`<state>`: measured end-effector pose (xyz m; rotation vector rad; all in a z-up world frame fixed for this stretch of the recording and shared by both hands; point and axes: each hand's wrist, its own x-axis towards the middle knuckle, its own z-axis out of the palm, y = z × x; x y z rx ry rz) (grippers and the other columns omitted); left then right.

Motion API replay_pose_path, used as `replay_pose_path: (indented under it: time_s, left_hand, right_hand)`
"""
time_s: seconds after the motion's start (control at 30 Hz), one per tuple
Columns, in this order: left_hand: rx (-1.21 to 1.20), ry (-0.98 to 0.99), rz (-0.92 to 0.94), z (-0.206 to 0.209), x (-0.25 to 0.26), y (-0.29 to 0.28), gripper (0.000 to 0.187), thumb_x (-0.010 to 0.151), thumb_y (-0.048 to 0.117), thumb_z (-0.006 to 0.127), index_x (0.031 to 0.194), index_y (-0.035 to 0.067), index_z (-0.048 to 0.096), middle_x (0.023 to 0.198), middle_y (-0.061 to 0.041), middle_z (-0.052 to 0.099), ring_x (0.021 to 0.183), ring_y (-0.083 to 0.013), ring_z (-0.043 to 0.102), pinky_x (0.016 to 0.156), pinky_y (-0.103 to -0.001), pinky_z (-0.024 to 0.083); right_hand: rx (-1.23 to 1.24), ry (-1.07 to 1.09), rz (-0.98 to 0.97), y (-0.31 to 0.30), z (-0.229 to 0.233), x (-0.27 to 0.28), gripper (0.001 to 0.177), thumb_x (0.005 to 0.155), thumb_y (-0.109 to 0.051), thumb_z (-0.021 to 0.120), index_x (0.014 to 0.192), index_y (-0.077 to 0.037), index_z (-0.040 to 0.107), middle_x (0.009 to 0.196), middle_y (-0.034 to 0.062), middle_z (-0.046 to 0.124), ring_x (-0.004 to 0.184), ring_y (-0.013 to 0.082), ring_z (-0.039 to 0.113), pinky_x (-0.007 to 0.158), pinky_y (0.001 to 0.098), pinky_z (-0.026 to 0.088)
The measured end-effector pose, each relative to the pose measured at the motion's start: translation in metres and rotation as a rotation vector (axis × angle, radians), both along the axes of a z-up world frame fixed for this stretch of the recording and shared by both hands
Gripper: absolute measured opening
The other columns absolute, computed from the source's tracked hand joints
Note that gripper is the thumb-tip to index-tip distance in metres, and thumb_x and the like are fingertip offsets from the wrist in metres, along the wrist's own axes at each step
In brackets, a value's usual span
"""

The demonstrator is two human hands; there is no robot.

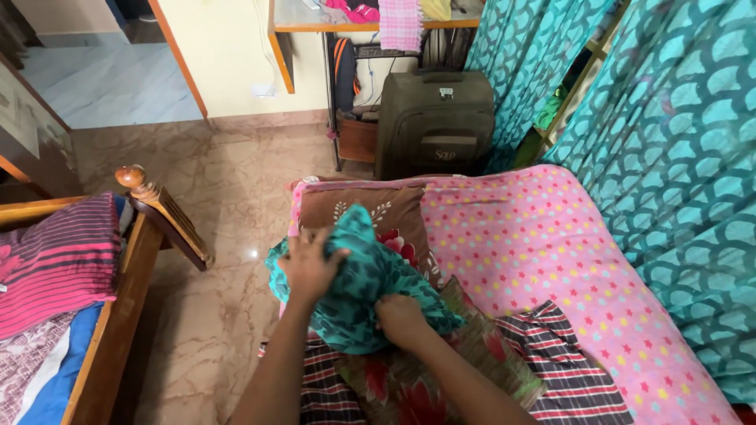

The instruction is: The person is seen arranging and fluffing pillows on a bed.

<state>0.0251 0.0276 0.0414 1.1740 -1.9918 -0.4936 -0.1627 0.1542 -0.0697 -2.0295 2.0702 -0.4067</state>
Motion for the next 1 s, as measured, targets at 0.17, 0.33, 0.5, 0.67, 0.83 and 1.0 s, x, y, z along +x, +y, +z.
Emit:
replay_pose_path:
  time_s: [0.17, 0.33, 0.5, 0.67, 0.83, 1.0]
  left_hand:
    - [-0.186, -0.352, -0.07, 0.013, -0.021, 0.048, 0.075, 0.074, 0.038, 0.084, 0.141, 0.033, 0.052, 0.135, -0.009, 0.053, 0.124, -0.0335, 0.046, 0.096, -0.063, 0.036]
    - [-0.151, -0.448, -0.326, 0.035, -0.022, 0.056, 0.095, 0.065, 0.022, 0.087, 0.149, 0.032, 0.044, 0.139, -0.009, 0.052, 0.123, -0.0353, 0.049, 0.092, -0.063, 0.04]
    - [0.026, -0.526, -0.437, -0.034, -0.043, 0.034, 0.088, 0.067, 0.019, 0.086, 0.146, 0.024, 0.047, 0.134, -0.004, 0.057, 0.121, -0.0357, 0.056, 0.087, -0.055, 0.051]
    - [0.073, -0.672, -0.226, -0.096, -0.091, 0.031, 0.045, 0.095, 0.017, 0.057, 0.14, 0.024, 0.055, 0.124, -0.008, 0.055, 0.102, -0.0395, 0.058, 0.07, -0.048, 0.058]
    - [0.007, -0.657, -0.152, -0.1, -0.116, 0.032, 0.035, 0.092, 0.02, 0.057, 0.127, 0.018, 0.061, 0.117, -0.008, 0.056, 0.103, -0.0368, 0.057, 0.075, -0.046, 0.054]
    - [-0.21, -0.38, -0.248, -0.068, -0.053, 0.04, 0.043, 0.083, 0.012, 0.063, 0.127, 0.014, 0.064, 0.108, -0.006, 0.061, 0.103, -0.0304, 0.059, 0.081, -0.042, 0.05]
  right_hand:
    - [-0.159, 0.222, 0.083, -0.052, -0.1, -0.04, 0.009, 0.081, -0.02, 0.068, 0.083, -0.012, 0.071, 0.091, 0.0116, 0.072, 0.094, 0.0361, 0.068, 0.076, 0.0493, 0.054]
    - [-0.578, -0.294, -0.039, 0.007, -0.049, -0.064, 0.038, 0.071, -0.001, 0.062, 0.109, -0.002, 0.067, 0.105, 0.0215, 0.067, 0.099, 0.0433, 0.065, 0.087, 0.049, 0.053]
    - [-0.679, -0.495, -0.331, 0.05, -0.059, -0.096, 0.051, 0.07, 0.006, 0.059, 0.12, 0.0, 0.062, 0.116, 0.0207, 0.066, 0.11, 0.0374, 0.064, 0.096, 0.0427, 0.049]
    - [-0.562, -0.41, -0.308, 0.048, 0.047, -0.05, 0.061, 0.062, 0.003, 0.073, 0.121, -0.009, 0.059, 0.129, 0.0146, 0.062, 0.129, 0.0349, 0.052, 0.111, 0.0437, 0.037]
    - [-0.399, 0.105, 0.022, 0.005, 0.078, -0.02, 0.068, 0.074, -0.003, 0.074, 0.139, -0.009, 0.056, 0.14, 0.0164, 0.059, 0.132, 0.0456, 0.053, 0.104, 0.0564, 0.041]
    - [-0.16, -0.088, -0.25, -0.009, 0.072, -0.034, 0.055, 0.069, -0.008, 0.072, 0.122, -0.014, 0.062, 0.115, 0.0147, 0.063, 0.104, 0.039, 0.067, 0.082, 0.0475, 0.056]
